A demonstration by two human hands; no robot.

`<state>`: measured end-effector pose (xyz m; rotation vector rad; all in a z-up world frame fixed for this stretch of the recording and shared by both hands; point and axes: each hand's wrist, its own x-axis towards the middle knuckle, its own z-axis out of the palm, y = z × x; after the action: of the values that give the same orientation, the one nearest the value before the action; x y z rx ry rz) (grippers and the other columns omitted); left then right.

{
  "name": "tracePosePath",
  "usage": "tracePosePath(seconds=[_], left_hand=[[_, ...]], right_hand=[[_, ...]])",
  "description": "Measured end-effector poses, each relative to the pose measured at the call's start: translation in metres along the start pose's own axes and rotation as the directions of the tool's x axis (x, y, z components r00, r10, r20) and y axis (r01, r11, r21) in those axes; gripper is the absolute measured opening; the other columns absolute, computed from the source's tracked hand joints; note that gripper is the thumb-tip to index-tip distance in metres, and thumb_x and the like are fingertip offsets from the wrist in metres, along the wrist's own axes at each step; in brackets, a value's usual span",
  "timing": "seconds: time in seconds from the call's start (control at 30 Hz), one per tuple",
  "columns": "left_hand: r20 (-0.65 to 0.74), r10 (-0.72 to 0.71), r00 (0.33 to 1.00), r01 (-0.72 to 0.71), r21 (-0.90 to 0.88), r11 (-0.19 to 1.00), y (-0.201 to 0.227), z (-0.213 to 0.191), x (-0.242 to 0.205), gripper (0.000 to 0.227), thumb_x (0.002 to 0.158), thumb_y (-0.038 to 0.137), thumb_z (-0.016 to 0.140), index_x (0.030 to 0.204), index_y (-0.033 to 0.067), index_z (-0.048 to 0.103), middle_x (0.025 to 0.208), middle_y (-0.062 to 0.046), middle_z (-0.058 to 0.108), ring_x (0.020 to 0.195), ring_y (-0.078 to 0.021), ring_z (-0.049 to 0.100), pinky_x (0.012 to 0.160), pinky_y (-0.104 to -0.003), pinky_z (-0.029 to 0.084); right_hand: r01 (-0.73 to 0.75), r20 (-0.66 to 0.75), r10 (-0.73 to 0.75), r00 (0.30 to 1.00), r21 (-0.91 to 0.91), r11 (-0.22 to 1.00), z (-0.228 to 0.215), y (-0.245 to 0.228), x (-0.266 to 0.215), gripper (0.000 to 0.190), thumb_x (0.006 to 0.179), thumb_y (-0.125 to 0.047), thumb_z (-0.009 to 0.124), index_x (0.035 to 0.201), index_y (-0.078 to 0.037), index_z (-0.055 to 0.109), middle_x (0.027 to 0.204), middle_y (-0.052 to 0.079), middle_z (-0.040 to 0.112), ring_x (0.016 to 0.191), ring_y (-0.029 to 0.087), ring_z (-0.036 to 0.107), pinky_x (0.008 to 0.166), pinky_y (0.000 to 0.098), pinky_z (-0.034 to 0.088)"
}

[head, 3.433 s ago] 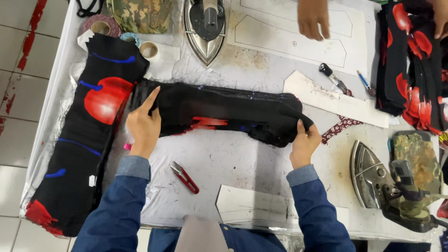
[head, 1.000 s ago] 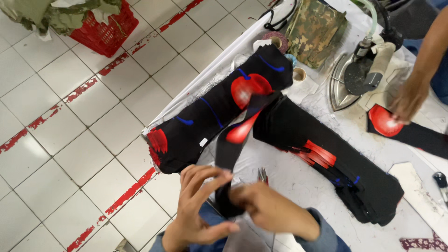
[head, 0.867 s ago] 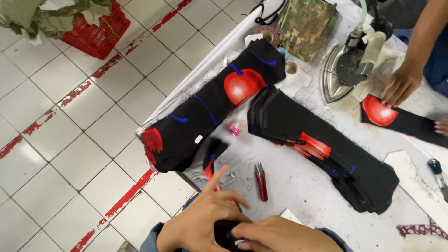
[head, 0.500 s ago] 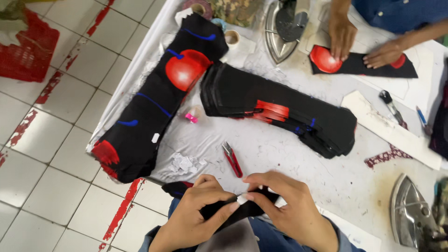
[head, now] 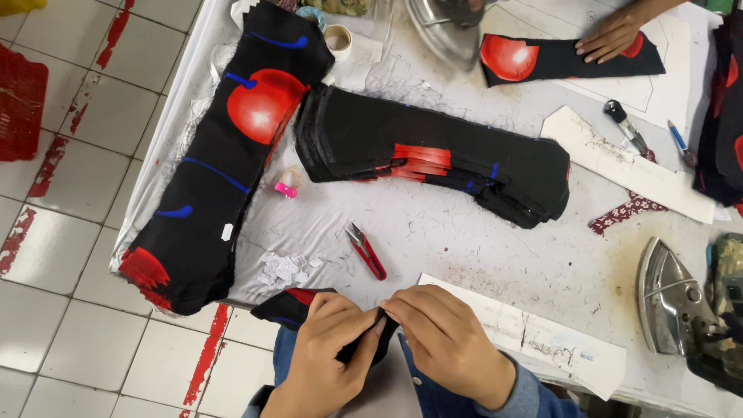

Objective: The person places a paper pattern on a piece of black fabric, irons it, and then removes the pattern. They repeat this process with another piece of fabric, aligning the pattern and ironing it before removing the paper.

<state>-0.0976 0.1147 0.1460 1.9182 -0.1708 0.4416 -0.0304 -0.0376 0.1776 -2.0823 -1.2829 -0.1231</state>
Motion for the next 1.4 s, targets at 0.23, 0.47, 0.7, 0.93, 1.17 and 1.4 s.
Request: tracePosePath(seconds=[0.23, 0.47, 0.7, 0.93, 1.17, 1.4], left_hand=[[-0.033, 0.049, 0.998, -0.048, 0.045, 0.998, -0.004, 0.007, -0.004, 0.005, 0.082, -0.001, 0.057, 0.085, 0.002, 0.059, 0.06, -0.001, 0.054, 0.059, -0.0171, 0.049, 0.066, -0.031, 0.035], [-0.01, 0.066, 0.998, -0.065, 0.084, 0.994, -0.003, 0.008, -0.008, 0.005, 0.082, -0.001, 0.058, 0.083, 0.0028, 0.06, 0.059, 0.0, 0.052, 0.058, -0.0165, 0.047, 0.067, -0.031, 0.036], [-0.01, 0.101, 0.995, -0.098, 0.156, 0.983, 0.002, 0.009, -0.007, 0.011, 0.085, 0.001, 0.055, 0.09, 0.0028, 0.064, 0.06, 0.0, 0.047, 0.061, -0.0161, 0.047, 0.067, -0.031, 0.034], [-0.058, -0.119, 0.991, 0.115, -0.062, 0.991, 0.011, 0.013, -0.01, 0.011, 0.084, 0.013, 0.057, 0.083, 0.0054, 0.065, 0.059, 0.003, 0.056, 0.048, -0.0119, 0.037, 0.062, -0.028, 0.033], [0.067, -0.403, 0.913, 0.409, -0.165, 0.898, 0.006, 0.018, -0.022, 0.011, 0.083, 0.018, 0.064, 0.077, 0.0122, 0.072, 0.051, 0.01, 0.043, 0.053, -0.0072, 0.031, 0.052, -0.021, 0.033], [0.103, -0.429, 0.897, 0.442, -0.208, 0.873, 0.01, 0.01, -0.023, 0.013, 0.084, 0.016, 0.063, 0.078, 0.0108, 0.074, 0.052, 0.01, 0.05, 0.056, -0.008, 0.033, 0.055, -0.021, 0.036]], right_hand=[[-0.294, -0.084, 0.322, 0.943, 0.241, 0.925, 0.01, -0.002, -0.006, 0.013, 0.088, 0.002, 0.045, 0.089, 0.0, 0.059, 0.084, 0.01, 0.061, 0.074, 0.021, 0.059, 0.068, 0.0264, 0.05], [-0.211, 0.095, 0.191, 0.977, 0.292, 0.933, -0.007, 0.006, -0.002, 0.015, 0.084, -0.008, 0.06, 0.098, -0.001, 0.063, 0.09, 0.01, 0.064, 0.078, 0.021, 0.062, 0.073, 0.0283, 0.054], [-0.398, -0.045, 0.435, 0.899, 0.33, 0.856, 0.006, -0.008, -0.001, 0.011, 0.087, -0.005, 0.053, 0.078, -0.003, 0.059, 0.073, 0.005, 0.06, 0.064, 0.016, 0.056, 0.06, 0.0237, 0.047], [-0.561, 0.08, 0.611, 0.787, 0.503, 0.657, 0.002, -0.003, -0.006, 0.01, 0.082, -0.013, 0.063, 0.081, -0.006, 0.07, 0.075, 0.005, 0.069, 0.068, 0.012, 0.063, 0.064, 0.0221, 0.05], [-0.537, 0.111, 0.554, 0.825, 0.46, 0.707, 0.003, 0.004, -0.009, 0.016, 0.084, -0.012, 0.06, 0.07, -0.005, 0.063, 0.067, 0.003, 0.062, 0.059, 0.011, 0.055, 0.054, 0.0215, 0.044], [-0.354, 0.185, 0.306, 0.934, 0.592, 0.724, -0.008, 0.016, -0.013, 0.01, 0.084, -0.007, 0.062, 0.091, -0.006, 0.069, 0.082, 0.009, 0.067, 0.071, 0.016, 0.065, 0.062, 0.0227, 0.053]])
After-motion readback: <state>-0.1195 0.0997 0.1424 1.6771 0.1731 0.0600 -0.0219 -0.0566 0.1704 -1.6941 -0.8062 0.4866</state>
